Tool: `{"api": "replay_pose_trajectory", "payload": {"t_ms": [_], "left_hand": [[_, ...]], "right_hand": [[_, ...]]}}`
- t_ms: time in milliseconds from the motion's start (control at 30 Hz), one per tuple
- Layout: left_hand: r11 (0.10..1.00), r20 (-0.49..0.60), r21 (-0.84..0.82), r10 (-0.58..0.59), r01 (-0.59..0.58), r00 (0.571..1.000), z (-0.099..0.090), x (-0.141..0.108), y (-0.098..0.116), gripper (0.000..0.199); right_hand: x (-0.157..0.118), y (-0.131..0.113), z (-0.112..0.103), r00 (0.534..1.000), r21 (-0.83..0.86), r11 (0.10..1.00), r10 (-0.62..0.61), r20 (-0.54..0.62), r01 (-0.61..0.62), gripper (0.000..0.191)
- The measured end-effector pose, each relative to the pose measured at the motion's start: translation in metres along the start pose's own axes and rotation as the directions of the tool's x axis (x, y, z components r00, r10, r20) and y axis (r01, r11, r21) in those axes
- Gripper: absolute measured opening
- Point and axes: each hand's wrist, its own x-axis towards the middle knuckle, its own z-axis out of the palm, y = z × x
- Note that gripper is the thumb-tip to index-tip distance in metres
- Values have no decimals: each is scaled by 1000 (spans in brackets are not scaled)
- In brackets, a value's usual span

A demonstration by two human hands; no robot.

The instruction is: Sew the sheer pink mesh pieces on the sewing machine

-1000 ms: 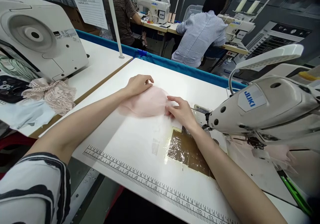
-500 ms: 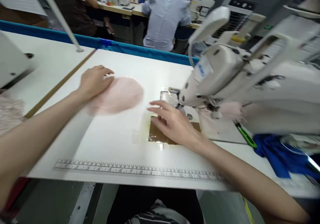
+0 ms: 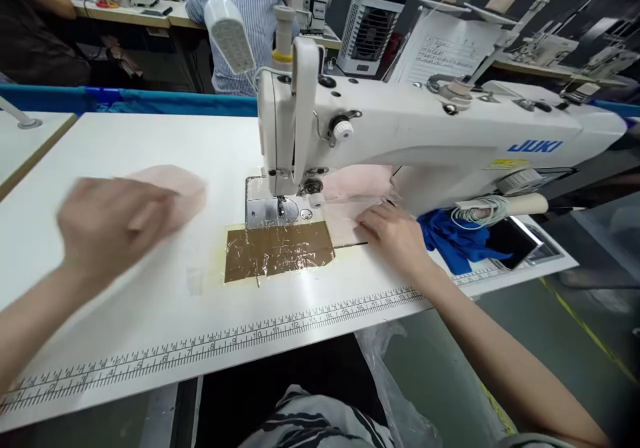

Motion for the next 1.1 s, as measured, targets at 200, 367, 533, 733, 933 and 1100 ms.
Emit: {"api": "replay_pose_trajectory", "payload": {"t_ms": [200,367,533,733,933,1100], "left_hand": [[913,367,-391,267,-112,891,44,12,124,54],[725,638,-562,74,398,767,55,28,140,36],[460,688,-605,-109,650,718,51,33,115,16],[241,672,-669,-207,703,711,51,30,107,13],[404,689,-661,-6,632,724,51,24,117,23],[439,715,-630,8,640,699,46,26,116,35]], "right_hand": [[-4,-58,-12,911,761,622,-181,369,-185,34],[6,-66,-14,949,872,420,-73,307,-250,32],[13,-49,-11,945,882,347,53,322,-320,35],[-2,-45,-16,796,769,468,-200,572,-435,49],[12,-66,-22,874,761,540,-92,478,-359,51],[36,-85,-1,798,809,344,-218,562,-476,56]]}}
